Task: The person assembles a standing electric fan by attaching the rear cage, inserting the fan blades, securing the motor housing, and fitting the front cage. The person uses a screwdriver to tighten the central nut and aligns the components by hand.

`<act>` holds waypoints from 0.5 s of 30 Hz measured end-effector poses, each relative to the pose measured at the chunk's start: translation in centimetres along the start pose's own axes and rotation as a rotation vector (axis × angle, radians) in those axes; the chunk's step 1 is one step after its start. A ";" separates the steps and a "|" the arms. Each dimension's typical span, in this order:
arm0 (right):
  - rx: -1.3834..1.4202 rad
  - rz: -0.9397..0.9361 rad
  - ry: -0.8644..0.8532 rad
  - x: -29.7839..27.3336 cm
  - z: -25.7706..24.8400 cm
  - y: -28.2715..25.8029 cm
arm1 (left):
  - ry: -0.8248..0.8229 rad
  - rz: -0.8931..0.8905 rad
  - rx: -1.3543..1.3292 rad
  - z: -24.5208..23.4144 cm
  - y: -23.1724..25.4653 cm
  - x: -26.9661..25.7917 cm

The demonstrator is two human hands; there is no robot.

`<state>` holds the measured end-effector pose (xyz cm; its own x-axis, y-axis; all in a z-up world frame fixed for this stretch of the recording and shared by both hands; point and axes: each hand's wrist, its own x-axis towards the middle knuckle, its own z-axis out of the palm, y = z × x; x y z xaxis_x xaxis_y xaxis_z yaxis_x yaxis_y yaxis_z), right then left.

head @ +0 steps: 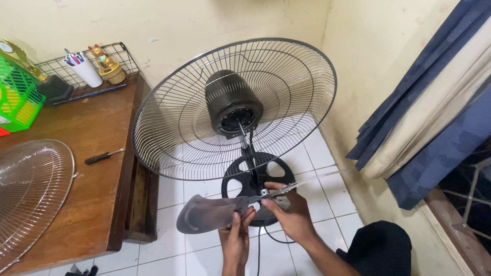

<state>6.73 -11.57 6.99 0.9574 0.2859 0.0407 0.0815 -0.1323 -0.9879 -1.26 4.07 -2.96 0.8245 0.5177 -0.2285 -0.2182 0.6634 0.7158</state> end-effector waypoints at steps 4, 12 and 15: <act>-0.074 -0.141 0.020 1.2 0.5 -1.9 | -0.027 0.052 -0.114 1.0 -0.3 0.9; -0.214 -0.427 -0.065 7.8 -1.6 -6.4 | -0.143 0.212 0.013 6.8 2.4 5.8; -0.398 -0.451 -0.078 10.8 -1.8 -7.6 | -0.190 0.126 0.119 10.1 2.4 7.5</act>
<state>16.91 -9.15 15.18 0.7822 0.4634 0.4165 0.5866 -0.3225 -0.7429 9.66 4.10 3.69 0.8804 0.4740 -0.0123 -0.2718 0.5258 0.8060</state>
